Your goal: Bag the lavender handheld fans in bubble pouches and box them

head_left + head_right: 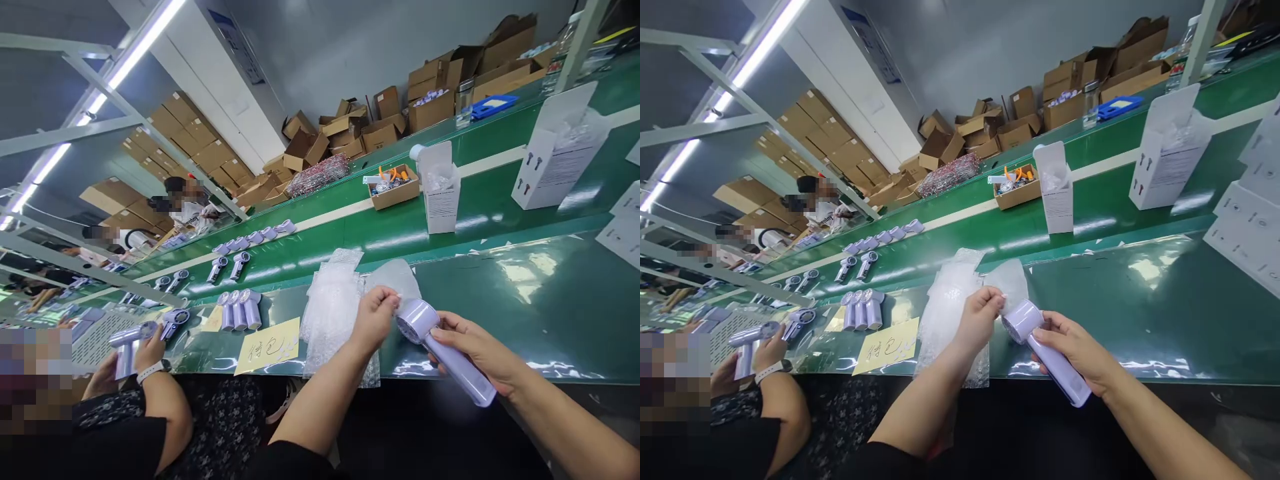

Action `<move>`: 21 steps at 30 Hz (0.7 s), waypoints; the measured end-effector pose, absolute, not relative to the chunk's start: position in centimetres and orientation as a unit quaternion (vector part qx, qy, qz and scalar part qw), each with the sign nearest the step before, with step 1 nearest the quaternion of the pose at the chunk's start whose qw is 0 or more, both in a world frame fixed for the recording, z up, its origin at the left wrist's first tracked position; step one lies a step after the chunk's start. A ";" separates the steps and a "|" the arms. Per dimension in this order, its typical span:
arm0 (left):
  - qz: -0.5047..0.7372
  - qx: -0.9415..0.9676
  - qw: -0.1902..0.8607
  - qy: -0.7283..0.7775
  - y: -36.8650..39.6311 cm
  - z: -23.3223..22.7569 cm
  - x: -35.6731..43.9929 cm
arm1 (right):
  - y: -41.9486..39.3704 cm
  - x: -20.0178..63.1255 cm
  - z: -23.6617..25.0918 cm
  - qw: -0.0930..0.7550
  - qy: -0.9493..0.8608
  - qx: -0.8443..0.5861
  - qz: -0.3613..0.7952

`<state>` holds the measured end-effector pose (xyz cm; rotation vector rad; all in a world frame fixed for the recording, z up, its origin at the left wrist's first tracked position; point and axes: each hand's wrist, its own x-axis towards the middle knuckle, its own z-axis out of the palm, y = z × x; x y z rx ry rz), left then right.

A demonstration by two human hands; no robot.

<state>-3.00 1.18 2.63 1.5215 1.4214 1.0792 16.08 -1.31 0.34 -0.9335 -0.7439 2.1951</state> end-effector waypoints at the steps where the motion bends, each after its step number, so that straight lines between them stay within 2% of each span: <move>1: 0.418 0.644 0.349 0.538 1.1 2.8 -2.7 | -1.4 16.2 0.3 0.324 -0.283 -0.359 0.829; 4: 0.382 0.772 0.235 0.451 0.9 3.5 -2.2 | -1.7 16.6 0.4 0.356 -0.284 -0.353 0.818; 9: 0.341 0.837 0.221 0.367 2.2 4.4 -1.8 | -1.5 17.2 0.6 0.388 -0.276 -0.362 0.802; 14: 0.293 0.911 0.135 0.258 3.5 4.6 -0.6 | -1.1 18.7 1.0 0.434 -0.219 -0.387 0.783; 18: 0.276 0.916 0.143 0.254 3.1 4.4 0.9 | -0.4 19.5 1.9 0.500 -0.215 -0.440 0.714; 21: 0.254 0.908 0.172 0.284 3.3 4.6 2.5 | 0.6 18.9 1.9 0.512 -0.221 -0.416 0.718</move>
